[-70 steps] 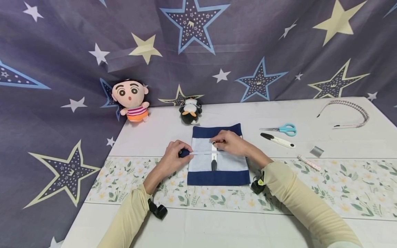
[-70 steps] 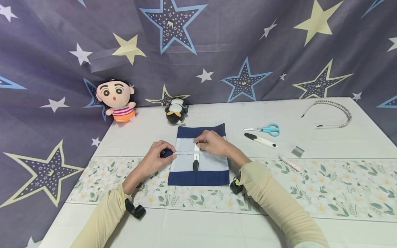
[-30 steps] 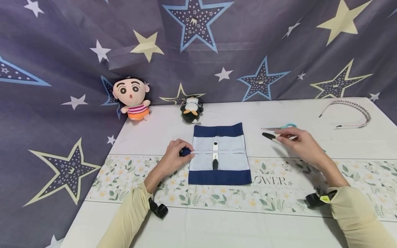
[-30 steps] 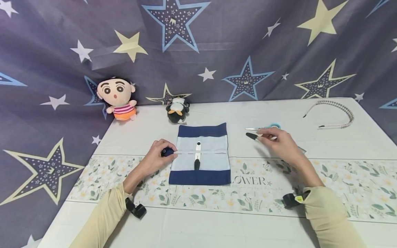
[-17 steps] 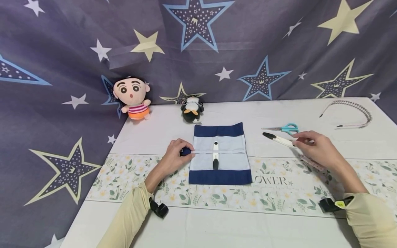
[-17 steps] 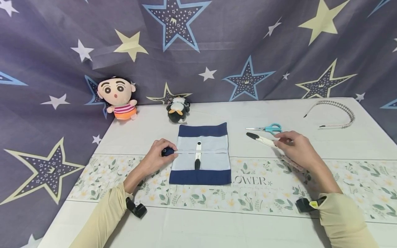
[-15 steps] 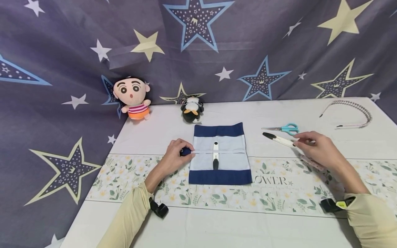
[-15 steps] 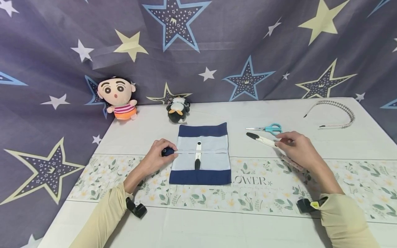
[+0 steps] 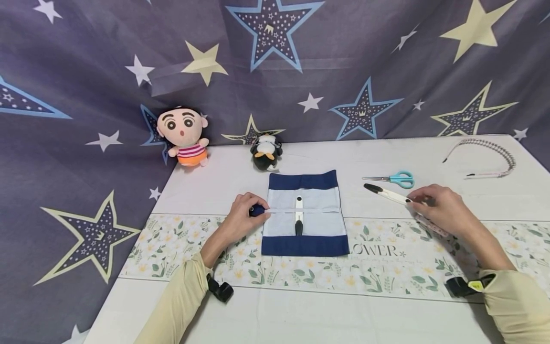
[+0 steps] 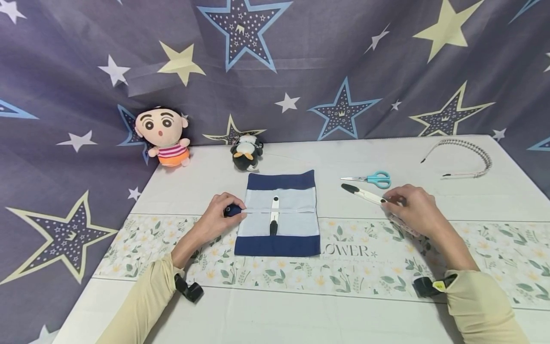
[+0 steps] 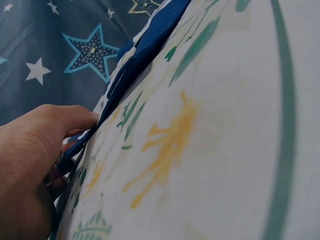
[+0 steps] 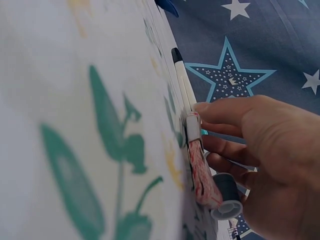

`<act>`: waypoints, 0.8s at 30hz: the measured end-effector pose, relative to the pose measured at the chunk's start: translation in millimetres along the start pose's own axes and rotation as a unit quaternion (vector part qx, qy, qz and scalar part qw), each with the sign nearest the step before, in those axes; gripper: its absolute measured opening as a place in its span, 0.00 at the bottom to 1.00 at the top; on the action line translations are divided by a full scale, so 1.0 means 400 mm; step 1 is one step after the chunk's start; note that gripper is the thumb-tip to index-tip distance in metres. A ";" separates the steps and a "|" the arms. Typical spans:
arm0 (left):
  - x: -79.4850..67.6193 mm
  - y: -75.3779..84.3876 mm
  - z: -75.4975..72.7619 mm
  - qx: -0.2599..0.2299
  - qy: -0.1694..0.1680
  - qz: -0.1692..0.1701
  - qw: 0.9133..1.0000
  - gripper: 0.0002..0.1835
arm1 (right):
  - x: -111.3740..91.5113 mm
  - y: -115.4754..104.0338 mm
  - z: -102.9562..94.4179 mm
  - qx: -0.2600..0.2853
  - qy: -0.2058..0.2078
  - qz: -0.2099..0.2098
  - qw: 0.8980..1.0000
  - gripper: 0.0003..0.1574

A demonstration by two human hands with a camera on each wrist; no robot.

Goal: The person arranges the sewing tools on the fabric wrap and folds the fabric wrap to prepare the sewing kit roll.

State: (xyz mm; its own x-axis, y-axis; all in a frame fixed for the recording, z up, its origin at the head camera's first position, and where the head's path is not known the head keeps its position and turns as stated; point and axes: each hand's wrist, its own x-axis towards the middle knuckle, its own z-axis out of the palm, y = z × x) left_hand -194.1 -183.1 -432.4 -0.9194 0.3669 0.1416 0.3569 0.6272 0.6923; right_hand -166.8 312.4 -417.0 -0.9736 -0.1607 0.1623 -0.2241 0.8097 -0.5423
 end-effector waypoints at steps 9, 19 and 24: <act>0.001 0.001 -0.002 0.000 -0.001 -0.001 1.000 0.07 | 0.003 0.004 0.012 -0.040 0.022 -0.028 0.999 0.13; 0.000 0.005 -0.003 0.002 -0.002 0.000 1.000 0.07 | -0.001 0.004 0.010 -0.025 0.040 -0.048 0.998 0.11; 0.000 0.006 -0.002 0.003 -0.004 -0.003 1.000 0.08 | -0.006 0.001 0.001 0.024 0.072 -0.067 0.995 0.09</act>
State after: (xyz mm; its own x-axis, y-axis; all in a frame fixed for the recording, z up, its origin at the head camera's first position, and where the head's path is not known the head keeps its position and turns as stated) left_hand -193.6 -182.1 -430.1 -0.9202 0.3689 0.1309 0.3519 0.6331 0.6894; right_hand -164.5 312.8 -417.9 -0.9194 -0.1791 0.3503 -0.3560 0.7578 -0.5468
